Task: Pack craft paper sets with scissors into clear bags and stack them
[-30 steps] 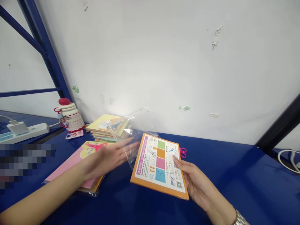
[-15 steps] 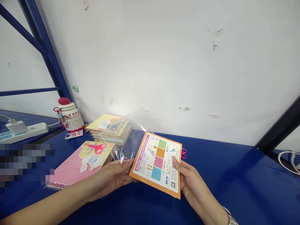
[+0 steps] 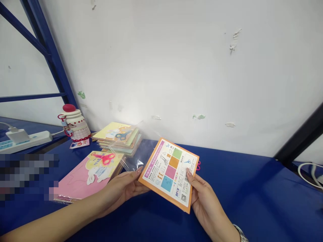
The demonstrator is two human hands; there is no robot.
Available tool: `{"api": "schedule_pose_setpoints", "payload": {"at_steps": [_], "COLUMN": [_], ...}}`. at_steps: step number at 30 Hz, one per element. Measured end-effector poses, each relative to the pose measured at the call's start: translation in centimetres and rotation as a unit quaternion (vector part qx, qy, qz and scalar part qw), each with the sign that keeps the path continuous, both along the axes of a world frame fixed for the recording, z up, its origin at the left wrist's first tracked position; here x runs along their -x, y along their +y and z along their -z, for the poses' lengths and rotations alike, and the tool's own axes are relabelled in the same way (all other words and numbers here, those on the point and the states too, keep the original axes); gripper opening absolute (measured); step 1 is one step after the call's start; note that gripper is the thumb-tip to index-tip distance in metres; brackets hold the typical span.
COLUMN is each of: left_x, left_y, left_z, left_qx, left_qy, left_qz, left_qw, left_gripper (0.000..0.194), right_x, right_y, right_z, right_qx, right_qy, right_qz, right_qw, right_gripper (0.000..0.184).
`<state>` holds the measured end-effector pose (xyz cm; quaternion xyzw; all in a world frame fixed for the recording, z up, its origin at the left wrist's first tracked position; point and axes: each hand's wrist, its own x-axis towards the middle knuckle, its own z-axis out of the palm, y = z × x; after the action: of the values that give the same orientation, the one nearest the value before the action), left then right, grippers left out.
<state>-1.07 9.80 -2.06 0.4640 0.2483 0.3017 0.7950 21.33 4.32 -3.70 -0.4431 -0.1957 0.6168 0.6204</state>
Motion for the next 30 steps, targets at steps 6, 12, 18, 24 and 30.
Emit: {"api": "schedule_pose_setpoints", "payload": {"at_steps": [6, 12, 18, 24, 30], "left_x": [0.2, 0.0, -0.5, -0.2, -0.6], "left_y": [0.2, -0.3, -0.7, -0.9, -1.7], "left_z": [0.1, 0.7, 0.6, -0.6, -0.6], "left_qx": [-0.015, -0.018, -0.013, -0.005, -0.016], "left_qy": [0.048, 0.044, -0.026, -0.036, -0.028], "left_qz": [-0.03, -0.007, -0.03, -0.113, -0.065], "left_qw": [0.998, 0.999, 0.999, 0.993, 0.997], "left_gripper": [0.044, 0.053, 0.043, 0.039, 0.041], "right_x": [0.1, 0.2, 0.6, 1.2, 2.2], "right_y": [-0.1, -0.3, -0.5, -0.7, -1.0], "right_z": [-0.5, -0.4, -0.2, -0.2, -0.1], "right_qx": [-0.011, -0.009, -0.015, -0.021, -0.067], "right_qy": [-0.024, -0.004, 0.009, 0.022, 0.039], "right_qz": [0.022, 0.019, 0.015, -0.001, -0.014], "right_qw": [0.999, 1.0, 1.0, 1.0, 0.997], "right_gripper": [0.034, 0.031, 0.036, 0.034, 0.029]}}
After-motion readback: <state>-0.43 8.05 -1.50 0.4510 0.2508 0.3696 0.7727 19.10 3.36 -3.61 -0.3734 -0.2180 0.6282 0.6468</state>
